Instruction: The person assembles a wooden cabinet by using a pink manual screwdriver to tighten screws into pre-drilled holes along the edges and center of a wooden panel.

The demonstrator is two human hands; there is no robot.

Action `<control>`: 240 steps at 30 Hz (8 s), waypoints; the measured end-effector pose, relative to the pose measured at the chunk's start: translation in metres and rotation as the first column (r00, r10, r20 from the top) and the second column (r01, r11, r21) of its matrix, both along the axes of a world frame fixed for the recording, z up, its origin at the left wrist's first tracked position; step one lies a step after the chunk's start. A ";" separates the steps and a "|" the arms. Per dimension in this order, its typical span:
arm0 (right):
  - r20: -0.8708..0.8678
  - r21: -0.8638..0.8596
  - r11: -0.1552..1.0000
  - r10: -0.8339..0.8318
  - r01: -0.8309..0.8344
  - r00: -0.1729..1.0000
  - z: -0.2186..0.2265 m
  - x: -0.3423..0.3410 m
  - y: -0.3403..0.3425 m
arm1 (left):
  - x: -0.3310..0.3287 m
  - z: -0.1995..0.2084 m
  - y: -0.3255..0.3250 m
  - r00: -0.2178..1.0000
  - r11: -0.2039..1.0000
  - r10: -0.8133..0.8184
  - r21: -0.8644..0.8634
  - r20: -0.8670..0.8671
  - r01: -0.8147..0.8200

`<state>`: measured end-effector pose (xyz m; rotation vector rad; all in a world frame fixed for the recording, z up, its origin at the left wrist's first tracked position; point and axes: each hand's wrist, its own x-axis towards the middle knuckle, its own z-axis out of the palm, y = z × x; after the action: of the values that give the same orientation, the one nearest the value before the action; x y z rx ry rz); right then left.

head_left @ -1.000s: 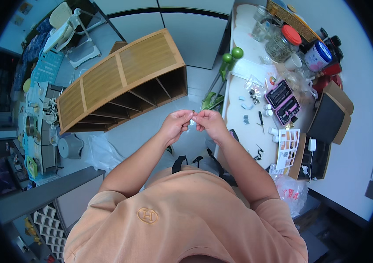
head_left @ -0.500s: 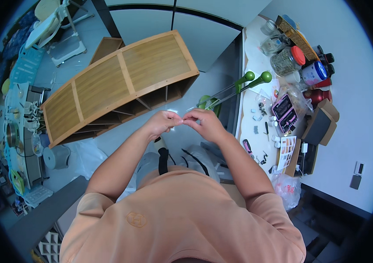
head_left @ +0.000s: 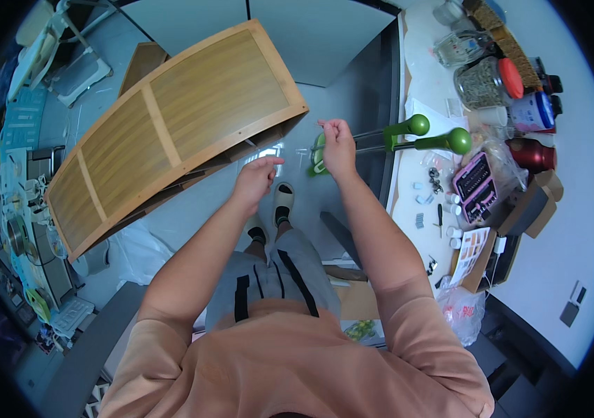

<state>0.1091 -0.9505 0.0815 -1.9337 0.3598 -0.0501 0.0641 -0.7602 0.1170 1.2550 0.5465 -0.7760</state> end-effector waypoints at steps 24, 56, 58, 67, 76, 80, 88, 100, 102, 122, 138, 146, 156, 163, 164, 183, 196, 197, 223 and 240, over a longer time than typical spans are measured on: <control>0.030 0.461 0.886 -0.067 0.046 0.997 -0.077 0.023 0.006 | 0.077 -0.087 -0.091 0.855 0.847 0.513 -0.113 -0.078 -0.519; 0.093 -0.765 0.473 0.752 -0.436 0.653 -0.013 0.084 -0.016 | 0.078 -0.108 -0.096 0.804 0.480 0.437 -0.651 -0.404 -0.588; 0.073 -0.768 0.438 0.784 -0.467 0.616 -0.009 0.088 -0.016 | 0.078 -0.107 -0.095 0.801 0.455 0.437 -0.668 -0.410 -0.589; -0.143 -0.846 0.139 0.872 -0.515 0.469 -0.001 0.098 -0.016 | 0.083 -0.110 -0.098 0.810 0.403 0.440 -0.721 -0.388 -0.564; -0.169 -0.884 0.030 0.910 -0.466 0.380 0.003 0.107 -0.017 | 0.083 -0.119 -0.100 0.813 0.382 0.434 -0.738 -0.389 -0.557; -0.213 -0.891 -0.050 0.924 -0.452 0.318 0.002 0.108 -0.016 | 0.082 -0.119 -0.099 0.814 0.396 0.427 -0.727 -0.395 -0.561; -0.219 -0.930 -0.096 0.920 -0.354 0.326 -0.007 0.107 -0.017 | 0.085 -0.118 -0.099 0.812 0.412 0.419 -0.711 -0.407 -0.569; -0.336 -0.877 -0.069 0.796 -0.476 0.504 -0.003 0.105 -0.012 | 0.088 -0.118 -0.094 0.837 0.441 0.399 -0.721 -0.376 -0.534; -0.289 -0.885 -0.079 0.866 -0.459 0.409 0.001 0.110 -0.015 | 0.087 -0.118 -0.095 0.843 0.451 0.385 -0.721 -0.376 -0.527; 0.002 -0.723 0.506 0.682 -0.470 0.732 0.019 0.041 0.024 | 0.031 -0.089 -0.032 0.919 0.693 0.262 -0.606 -0.295 -0.391; -0.043 -0.292 0.698 0.673 -0.653 0.738 0.000 0.003 0.088 | 0.005 -0.082 0.032 0.793 0.534 0.489 -0.594 -0.363 -0.601; -0.059 0.048 0.870 0.492 -0.490 0.868 -0.004 0.023 0.100 | -0.001 -0.113 0.041 0.690 0.644 0.681 -0.250 -0.244 -0.723; 0.032 0.050 0.926 0.372 -0.373 0.928 -0.020 0.041 0.109 | 0.014 -0.092 0.023 0.809 0.815 0.579 -0.038 0.105 -0.578; 0.198 -0.297 0.815 0.562 -0.497 0.803 -0.020 0.041 0.111 | 0.011 -0.098 0.024 0.829 0.840 0.539 -0.022 0.148 -0.542; 0.197 -0.298 0.814 0.564 -0.499 0.802 -0.023 0.042 0.110 | 0.012 -0.097 0.024 0.824 0.834 0.545 -0.009 0.156 -0.551; -0.190 -0.752 0.036 0.944 -0.659 0.269 0.007 0.073 0.116 | 0.014 -0.106 0.021 0.753 0.773 0.593 0.061 0.285 -0.631; -0.228 -0.816 -0.237 0.970 -0.527 -0.083 0.006 0.098 0.111 | 0.024 -0.151 0.018 0.745 0.724 0.163 0.435 0.647 -0.536; -0.234 -0.814 -0.244 0.968 -0.528 -0.087 0.006 0.097 0.112 | 0.025 -0.151 0.019 0.737 0.703 0.104 0.475 0.668 -0.530; -0.283 -0.817 -0.240 0.959 -0.525 0.002 0.004 0.091 0.113 | 0.030 -0.150 0.018 0.760 0.726 0.075 0.487 0.646 -0.485; -0.390 -0.790 -0.386 0.916 -0.477 -0.095 0.009 0.098 0.122 | 0.028 -0.151 0.019 0.757 0.714 0.071 0.497 0.649 -0.493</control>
<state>0.2072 -0.8280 0.0904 -2.4521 -2.0665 0.3524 0.0926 -0.7408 -0.0345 1.8946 0.4893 0.1596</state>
